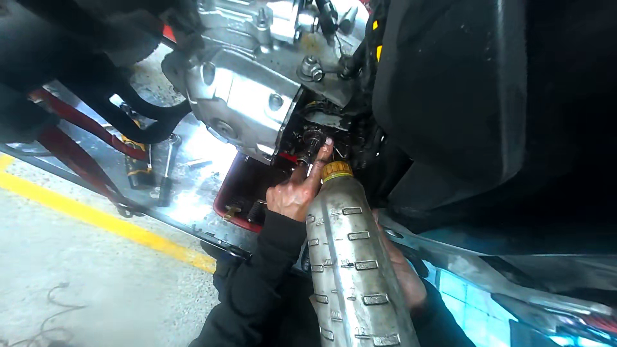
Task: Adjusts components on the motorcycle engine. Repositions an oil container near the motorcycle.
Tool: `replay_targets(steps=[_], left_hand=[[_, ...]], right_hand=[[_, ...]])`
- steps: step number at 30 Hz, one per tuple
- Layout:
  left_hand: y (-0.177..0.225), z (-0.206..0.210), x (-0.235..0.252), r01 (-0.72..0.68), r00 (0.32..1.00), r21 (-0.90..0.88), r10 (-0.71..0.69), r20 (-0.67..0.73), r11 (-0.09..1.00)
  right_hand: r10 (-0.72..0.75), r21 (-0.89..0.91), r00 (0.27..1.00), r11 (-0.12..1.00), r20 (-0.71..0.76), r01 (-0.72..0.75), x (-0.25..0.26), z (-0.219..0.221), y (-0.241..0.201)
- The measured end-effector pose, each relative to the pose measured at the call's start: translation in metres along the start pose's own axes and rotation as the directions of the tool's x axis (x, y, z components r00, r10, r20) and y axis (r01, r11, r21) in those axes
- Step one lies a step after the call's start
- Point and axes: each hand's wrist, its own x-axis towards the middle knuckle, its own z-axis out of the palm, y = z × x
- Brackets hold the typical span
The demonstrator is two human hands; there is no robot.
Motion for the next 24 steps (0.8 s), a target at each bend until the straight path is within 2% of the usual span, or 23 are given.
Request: replay_targets(steps=[2, 4, 9, 12, 16, 20, 22, 24], left_hand=[[0.004, -0.007, -0.003, 0.055, 0.993, -0.054, -0.049, 0.105, 0.997], [0.003, 0.000, -0.006, 0.053, 0.994, -0.044, -0.048, 0.101, 0.998], [0.000, 0.001, 0.008, -0.023, 0.998, -0.067, 0.020, -0.053, 0.997], [-0.001, 0.000, 0.008, -0.015, 1.000, -0.143, 0.013, -0.014, 0.990], [-0.002, 0.001, -0.003, 0.055, 0.991, -0.232, -0.025, 0.129, 0.971], [-0.003, 0.001, 0.003, -0.013, 1.000, -0.197, 0.017, 0.017, 0.980], [-0.004, 0.000, 0.003, -0.010, 0.999, -0.176, 0.017, 0.038, 0.984], [-0.003, -0.005, 0.000, 0.037, 0.991, -0.201, -0.011, 0.131, 0.979]], right_hand=[[0.001, 0.005, 1.000, 1.000, 0.000, -0.001, 0.000, 0.000, -0.001], [-0.002, 0.037, 1.000, 0.999, 0.023, 0.001, -0.002, -0.002, 0.000], [0.012, 0.148, 0.979, 0.988, 0.204, -0.043, -0.002, -0.015, -0.001], [0.038, 0.168, 0.979, 0.983, 0.200, -0.073, 0.000, -0.013, -0.003], [0.038, 0.145, 0.981, 0.987, 0.191, -0.067, -0.002, -0.015, -0.002], [0.014, 0.141, 0.984, 0.989, 0.180, -0.040, -0.003, -0.015, -0.003], [0.019, 0.143, 0.984, 0.989, 0.177, -0.045, -0.003, -0.015, -0.003], [0.009, 0.125, 0.985, 0.992, 0.172, -0.031, -0.003, -0.013, -0.003]])
